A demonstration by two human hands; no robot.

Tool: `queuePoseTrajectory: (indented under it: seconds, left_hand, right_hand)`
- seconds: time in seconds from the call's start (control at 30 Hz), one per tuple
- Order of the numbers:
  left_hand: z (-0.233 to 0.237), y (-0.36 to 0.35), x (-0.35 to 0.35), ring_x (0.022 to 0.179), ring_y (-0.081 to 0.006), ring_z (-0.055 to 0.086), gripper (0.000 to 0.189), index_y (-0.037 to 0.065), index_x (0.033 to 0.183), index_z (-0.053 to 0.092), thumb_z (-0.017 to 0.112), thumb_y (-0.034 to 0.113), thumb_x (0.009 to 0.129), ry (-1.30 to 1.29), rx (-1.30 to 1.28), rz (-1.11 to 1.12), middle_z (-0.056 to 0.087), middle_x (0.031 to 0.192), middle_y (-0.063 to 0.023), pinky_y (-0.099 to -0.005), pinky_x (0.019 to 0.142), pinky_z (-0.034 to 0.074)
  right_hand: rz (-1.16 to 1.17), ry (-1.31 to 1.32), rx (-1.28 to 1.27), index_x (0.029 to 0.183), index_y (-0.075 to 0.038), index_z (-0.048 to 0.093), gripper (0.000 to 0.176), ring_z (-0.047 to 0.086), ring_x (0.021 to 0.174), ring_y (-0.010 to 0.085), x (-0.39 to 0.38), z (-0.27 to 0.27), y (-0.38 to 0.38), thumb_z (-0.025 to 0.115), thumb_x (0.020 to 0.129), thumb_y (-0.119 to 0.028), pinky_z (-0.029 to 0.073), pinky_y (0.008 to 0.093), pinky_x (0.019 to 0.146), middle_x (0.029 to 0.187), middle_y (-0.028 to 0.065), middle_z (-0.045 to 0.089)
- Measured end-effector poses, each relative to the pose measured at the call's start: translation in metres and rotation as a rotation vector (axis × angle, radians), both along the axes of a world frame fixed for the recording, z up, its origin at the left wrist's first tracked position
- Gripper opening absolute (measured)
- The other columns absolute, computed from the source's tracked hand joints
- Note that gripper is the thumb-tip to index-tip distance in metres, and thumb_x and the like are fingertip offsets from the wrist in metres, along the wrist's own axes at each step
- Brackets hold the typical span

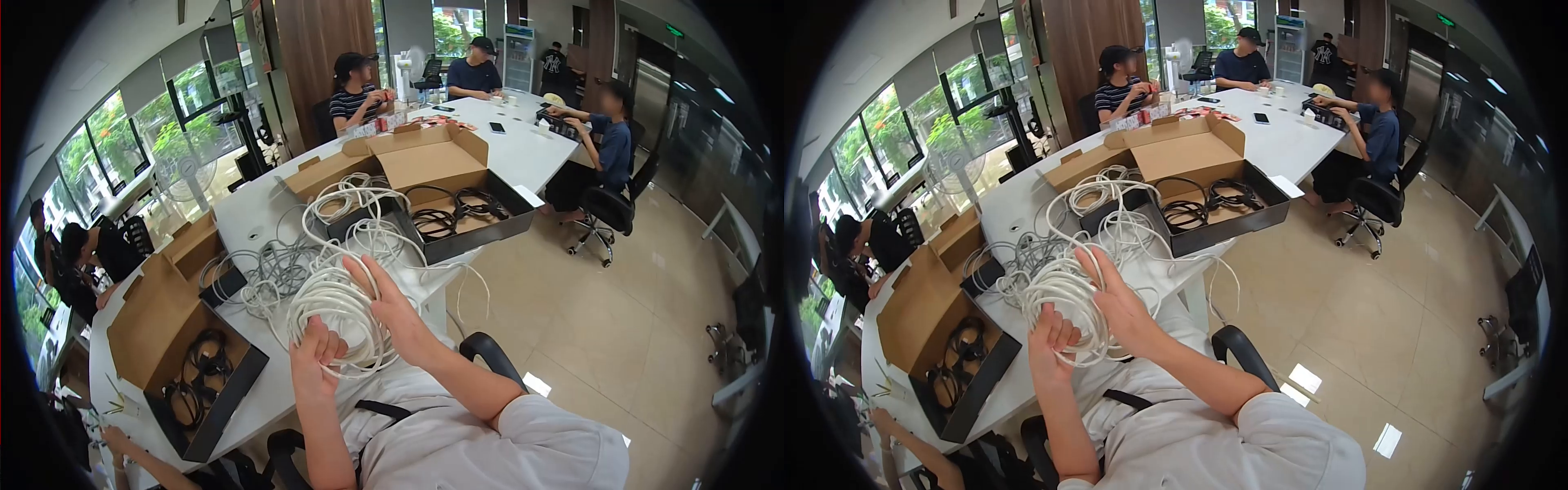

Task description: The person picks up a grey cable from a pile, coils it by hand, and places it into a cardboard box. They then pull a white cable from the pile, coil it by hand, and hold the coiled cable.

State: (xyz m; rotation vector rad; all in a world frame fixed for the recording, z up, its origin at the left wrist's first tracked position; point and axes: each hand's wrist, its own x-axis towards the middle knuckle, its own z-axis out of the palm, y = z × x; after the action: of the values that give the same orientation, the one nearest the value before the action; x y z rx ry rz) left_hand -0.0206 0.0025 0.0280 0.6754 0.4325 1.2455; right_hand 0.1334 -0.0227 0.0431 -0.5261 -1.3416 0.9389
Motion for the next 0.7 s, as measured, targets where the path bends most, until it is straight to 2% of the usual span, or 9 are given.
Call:
queuePoseTrajectory:
  seconds: [0.07,0.17,0.27,0.37,0.47,0.57,0.67,0.7]
  left_hand:
    - [-0.002,0.000,0.002,0.042,-0.0048,0.027,0.017,0.011,0.078,0.048,0.057,0.015,0.092,0.030,-0.011,0.011,0.027,0.049,0.0079,-0.0247,0.045,0.027]
    - [-0.003,-0.002,0.001,0.041,-0.0042,0.029,0.014,0.011,0.081,0.050,0.060,0.016,0.090,0.135,0.059,-0.020,0.030,0.051,0.0073,-0.0237,0.044,0.028]
    - [-0.003,-0.004,0.003,0.041,-0.0049,0.031,0.011,0.008,0.090,0.053,0.063,0.014,0.088,0.219,0.090,0.016,0.034,0.050,0.0063,-0.0241,0.044,0.029]
    - [0.003,-0.002,0.010,0.043,-0.0063,0.034,0.018,0.002,0.099,0.055,0.064,0.006,0.083,0.304,0.045,0.079,0.047,0.059,0.0011,-0.0264,0.043,0.031]
    - [-0.004,0.006,0.016,0.043,-0.0066,0.037,0.019,0.001,0.100,0.055,0.061,0.004,0.083,0.409,0.064,0.187,0.051,0.065,0.0001,-0.0241,0.042,0.033]
    - [-0.001,-0.001,0.024,0.046,-0.0063,0.042,0.013,0.001,0.095,0.056,0.059,0.001,0.082,0.443,0.093,0.218,0.052,0.065,0.0000,-0.0212,0.043,0.034]
    - [-0.011,-0.001,0.025,0.048,-0.0060,0.046,0.007,0.001,0.089,0.056,0.057,-0.001,0.082,0.524,0.206,0.290,0.053,0.066,-0.0003,-0.0207,0.044,0.036]
    - [-0.011,-0.001,0.025,0.048,-0.0062,0.046,0.006,0.001,0.087,0.056,0.057,-0.001,0.081,0.542,0.248,0.290,0.053,0.065,-0.0004,-0.0213,0.044,0.037]
  right_hand:
    - [-0.033,-0.052,-0.125,0.146,0.000,0.014,0.059,0.024,0.138,0.0236,0.006,0.000,-0.001,0.038,0.096,-0.020,0.017,0.0335,0.112,0.149,0.0173,0.025]
    - [0.167,0.030,-0.306,0.145,0.001,0.018,0.062,0.029,0.134,0.0207,0.017,0.010,-0.005,0.039,0.099,-0.035,0.022,0.0328,0.110,0.145,0.0154,0.030]
    - [0.217,0.017,-0.277,0.144,0.000,0.020,0.066,0.033,0.132,0.0206,0.024,0.013,-0.010,0.049,0.095,-0.034,0.026,0.0328,0.108,0.142,0.0143,0.034]
    - [0.007,-0.251,-0.073,0.140,-0.001,0.026,0.069,0.037,0.129,0.0216,0.023,0.007,-0.009,0.064,0.087,-0.026,0.029,0.0337,0.107,0.139,0.0153,0.038]
    - [-0.176,-0.425,-0.030,0.135,-0.002,0.030,0.072,0.044,0.125,0.0220,0.019,0.018,-0.017,0.072,0.078,-0.011,0.033,0.0337,0.105,0.134,0.0160,0.046]
    - [-0.210,-0.280,-0.088,0.133,-0.004,0.031,0.070,0.054,0.115,0.0211,0.016,0.011,-0.009,0.071,0.075,-0.003,0.041,0.0317,0.097,0.124,0.0146,0.055]
    - [-0.201,-0.232,-0.180,0.127,-0.003,0.040,0.062,0.065,0.092,0.0204,0.022,-0.002,0.003,0.071,0.073,-0.003,0.049,0.0284,0.080,0.106,0.0129,0.064]
    - [-0.180,-0.245,-0.173,0.123,-0.002,0.044,0.056,0.065,0.090,0.0196,0.023,-0.002,0.004,0.070,0.074,-0.002,0.049,0.0278,0.079,0.103,0.0121,0.065]
